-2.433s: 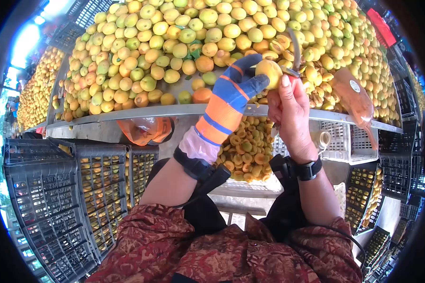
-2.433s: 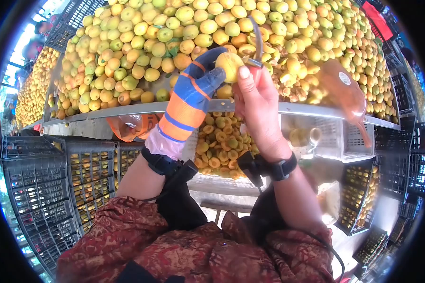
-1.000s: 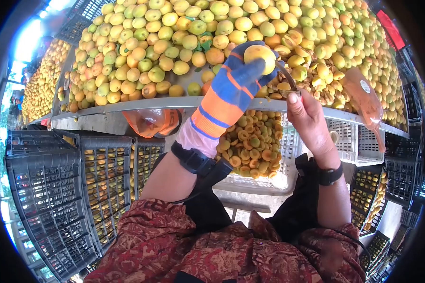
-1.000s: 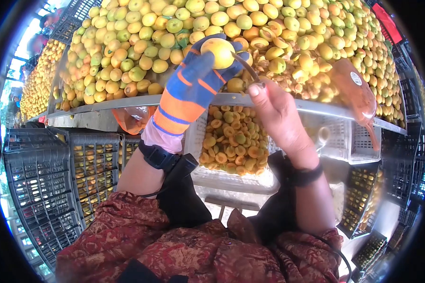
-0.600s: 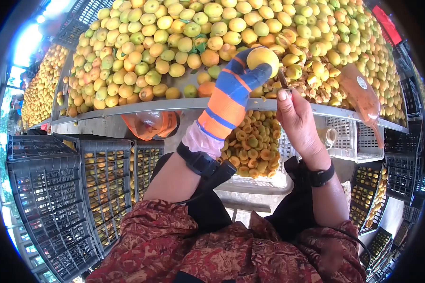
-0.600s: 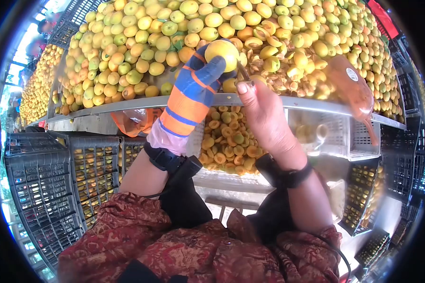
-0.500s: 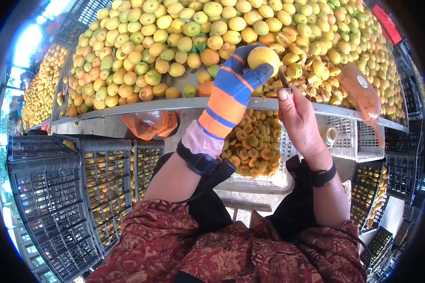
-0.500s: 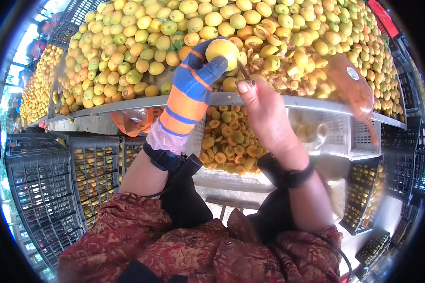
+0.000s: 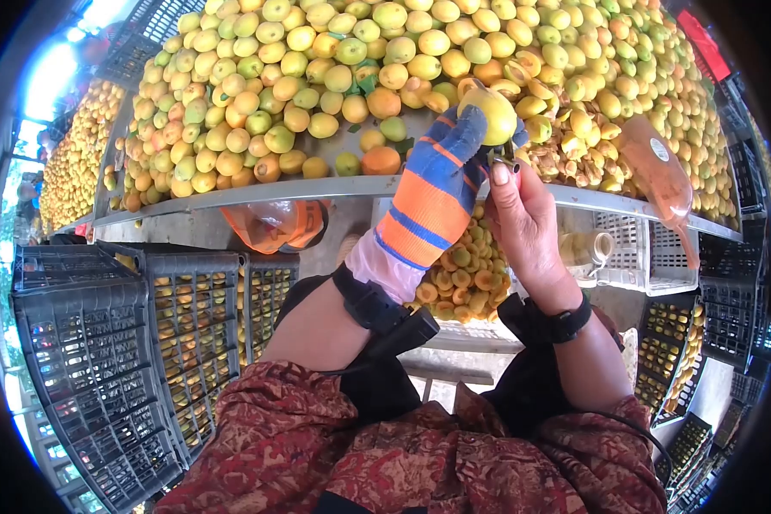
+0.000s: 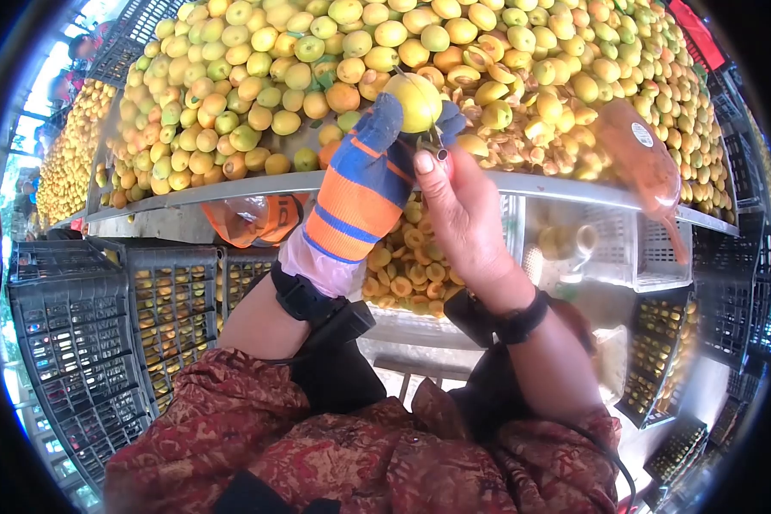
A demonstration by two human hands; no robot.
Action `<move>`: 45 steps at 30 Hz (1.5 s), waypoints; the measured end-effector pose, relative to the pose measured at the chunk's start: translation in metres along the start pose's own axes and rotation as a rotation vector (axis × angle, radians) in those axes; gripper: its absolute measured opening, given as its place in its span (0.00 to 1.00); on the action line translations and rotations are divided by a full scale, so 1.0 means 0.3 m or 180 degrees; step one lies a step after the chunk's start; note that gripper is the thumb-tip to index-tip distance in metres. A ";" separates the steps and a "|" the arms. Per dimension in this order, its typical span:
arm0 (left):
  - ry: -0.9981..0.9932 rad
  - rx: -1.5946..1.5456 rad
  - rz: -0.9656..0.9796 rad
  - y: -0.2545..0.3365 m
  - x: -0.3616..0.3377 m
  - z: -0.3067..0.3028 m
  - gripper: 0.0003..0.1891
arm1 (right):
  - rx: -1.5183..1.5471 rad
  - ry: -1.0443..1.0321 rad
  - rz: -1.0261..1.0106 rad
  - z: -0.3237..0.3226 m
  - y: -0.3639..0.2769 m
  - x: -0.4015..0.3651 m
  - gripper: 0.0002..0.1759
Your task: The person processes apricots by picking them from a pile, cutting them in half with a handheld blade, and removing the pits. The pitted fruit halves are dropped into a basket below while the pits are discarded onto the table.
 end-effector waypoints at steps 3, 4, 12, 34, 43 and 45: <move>-0.0043 0.0118 0.0042 0.007 -0.004 -0.011 0.24 | 0.0039 0.0086 0.0037 0.021 -0.007 -0.008 0.17; -0.0041 0.0110 0.0058 0.009 0.003 -0.016 0.24 | 0.0119 0.0095 0.0056 0.026 -0.006 -0.013 0.19; 0.0218 0.0132 0.0352 0.077 0.021 -0.015 0.19 | 0.0693 0.0786 -0.0197 -0.049 -0.069 0.067 0.19; 0.0997 0.0104 0.0911 -0.002 0.042 0.017 0.08 | -0.0967 0.0503 -0.1336 0.035 -0.067 0.079 0.20; 0.1356 0.2097 0.1812 0.041 0.055 0.051 0.12 | 0.0978 0.0481 -0.0385 0.063 -0.032 0.095 0.15; 0.1342 0.2366 0.2031 0.040 0.064 0.050 0.11 | 0.1163 0.0494 -0.0198 0.056 -0.032 0.090 0.16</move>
Point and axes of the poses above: each hand's wrist, its own x-axis towards the middle knuckle, its own z-axis out of the palm, y = z × x, the point moved 3 cm from there along x, towards the middle knuckle, and after that the axes turned 7 degrees about x, right-handed, at the moved point
